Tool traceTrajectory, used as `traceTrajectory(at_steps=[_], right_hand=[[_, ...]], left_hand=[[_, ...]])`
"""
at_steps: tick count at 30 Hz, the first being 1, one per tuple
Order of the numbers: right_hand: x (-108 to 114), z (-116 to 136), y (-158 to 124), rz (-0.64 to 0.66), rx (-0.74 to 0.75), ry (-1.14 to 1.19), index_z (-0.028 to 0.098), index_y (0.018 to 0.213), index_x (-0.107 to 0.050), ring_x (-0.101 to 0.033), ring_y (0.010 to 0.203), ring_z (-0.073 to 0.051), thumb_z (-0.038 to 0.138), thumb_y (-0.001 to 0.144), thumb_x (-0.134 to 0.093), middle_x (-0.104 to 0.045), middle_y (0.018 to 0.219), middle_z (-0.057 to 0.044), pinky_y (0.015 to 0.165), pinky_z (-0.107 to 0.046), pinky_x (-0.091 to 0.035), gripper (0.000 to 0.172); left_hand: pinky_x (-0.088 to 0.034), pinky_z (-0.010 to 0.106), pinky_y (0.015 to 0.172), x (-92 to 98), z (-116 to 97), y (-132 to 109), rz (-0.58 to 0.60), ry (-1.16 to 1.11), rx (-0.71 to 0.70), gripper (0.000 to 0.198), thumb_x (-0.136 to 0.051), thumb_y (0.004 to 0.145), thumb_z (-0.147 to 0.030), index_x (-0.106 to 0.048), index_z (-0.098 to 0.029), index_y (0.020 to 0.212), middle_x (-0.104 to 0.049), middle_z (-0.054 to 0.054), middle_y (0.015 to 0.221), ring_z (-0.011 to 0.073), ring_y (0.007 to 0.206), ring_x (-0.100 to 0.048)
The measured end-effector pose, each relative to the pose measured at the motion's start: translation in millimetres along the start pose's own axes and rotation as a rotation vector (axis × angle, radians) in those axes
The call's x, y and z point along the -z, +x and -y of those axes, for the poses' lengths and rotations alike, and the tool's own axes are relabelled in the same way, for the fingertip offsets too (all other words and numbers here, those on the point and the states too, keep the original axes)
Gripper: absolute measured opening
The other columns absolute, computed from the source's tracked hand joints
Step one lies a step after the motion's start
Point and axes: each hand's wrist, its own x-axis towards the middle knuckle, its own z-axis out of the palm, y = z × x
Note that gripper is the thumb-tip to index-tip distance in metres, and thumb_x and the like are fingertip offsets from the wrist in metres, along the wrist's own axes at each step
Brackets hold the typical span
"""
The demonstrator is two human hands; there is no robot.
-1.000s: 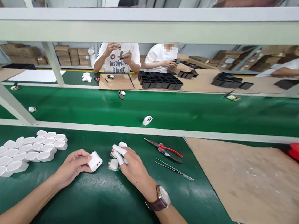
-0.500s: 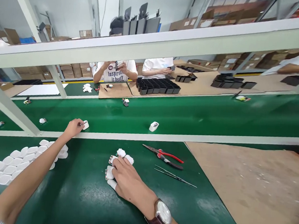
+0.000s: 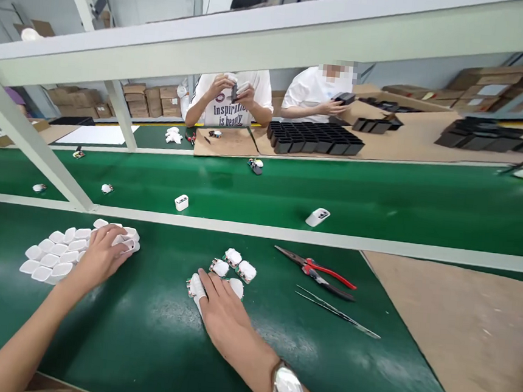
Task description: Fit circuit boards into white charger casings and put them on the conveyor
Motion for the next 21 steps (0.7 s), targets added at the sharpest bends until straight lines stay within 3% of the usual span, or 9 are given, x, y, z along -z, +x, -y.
traceTrajectory(at_steps=[4,7,9,11,13,16,18,21], right_hand=[[-4,14,-1,0.062,-0.048,-0.080,0.009,0.107,-0.073,-0.061,0.118,-0.037,0.007,0.085,-0.068,-0.061,0.142,-0.027,0.099,-0.052,-0.052,0.022],[1,17,0,0.099,-0.040,-0.137,0.007,0.121,-0.070,-0.062,0.114,-0.036,0.005,0.087,-0.064,-0.062,0.140,-0.027,0.096,-0.051,-0.055,0.035],[3,15,1,0.092,-0.040,-0.130,0.005,0.127,-0.067,-0.061,0.115,-0.036,0.002,0.086,-0.062,-0.062,0.139,-0.026,0.096,-0.050,-0.056,0.041],[3,10,-1,0.071,-0.042,-0.068,0.006,0.125,-0.067,-0.060,0.115,-0.035,0.000,0.085,-0.060,-0.063,0.136,-0.025,0.096,-0.049,-0.058,0.041],[1,3,-3,0.042,-0.048,0.018,0.009,0.121,-0.067,-0.060,0.115,-0.034,-0.001,0.084,-0.057,-0.065,0.132,-0.021,0.097,-0.049,-0.059,0.040],[1,-6,-3,0.012,-0.045,0.140,0.013,0.116,-0.066,-0.060,0.113,-0.033,-0.002,0.083,-0.053,-0.065,0.129,-0.018,0.097,-0.050,-0.060,0.038],[6,-9,0,-0.028,-0.062,0.227,0.013,0.124,-0.062,-0.062,0.108,-0.032,0.002,0.089,-0.052,-0.066,0.123,-0.016,0.093,-0.050,-0.061,0.039],[18,-8,7,-0.170,-0.125,0.339,0.014,0.146,-0.047,-0.064,0.105,-0.029,0.010,0.099,-0.055,-0.067,0.119,-0.015,0.089,-0.048,-0.061,0.048]], left_hand=[[-0.055,0.038,0.094,-12.0,-53,19,0.063,-0.381,-0.062,0.004,-0.060,0.102,-0.018,-0.064,-0.020,0.101,-0.066,0.010,0.124,0.0236,0.110,-0.063],[-0.056,0.036,0.087,-31.8,-89,27,0.140,-0.455,-0.078,0.007,-0.057,0.100,-0.013,-0.060,-0.020,0.099,-0.067,0.009,0.118,0.0227,0.102,-0.064],[-0.057,0.038,0.083,-46.5,-102,25,0.149,-0.446,-0.024,0.006,-0.058,0.100,-0.017,-0.056,-0.020,0.095,-0.066,0.009,0.112,0.0235,0.097,-0.065],[-0.058,0.037,0.076,-56.1,-105,19,0.179,-0.489,0.081,0.014,-0.067,0.098,-0.028,-0.054,-0.021,0.097,-0.065,0.008,0.111,0.0223,0.089,-0.066],[-0.059,0.037,0.072,-58.5,-100,13,0.221,-0.571,0.174,0.036,-0.078,0.091,-0.040,-0.054,-0.023,0.110,-0.063,0.007,0.119,0.0214,0.086,-0.067],[-0.061,0.042,0.091,-54.4,-90,7,0.247,-0.690,0.211,0.073,-0.088,0.082,-0.043,-0.047,-0.028,0.140,-0.057,0.010,0.140,0.0277,0.113,-0.067],[-0.055,0.045,0.106,-52.5,-86,6,0.285,-0.765,0.206,0.071,-0.085,0.087,-0.035,-0.046,-0.031,0.146,-0.057,0.009,0.144,0.0293,0.127,-0.062],[-0.054,0.043,0.107,-55.3,-91,7,0.303,-0.864,0.188,0.049,-0.074,0.096,-0.025,-0.053,-0.031,0.139,-0.063,0.007,0.136,0.0258,0.123,-0.064]])
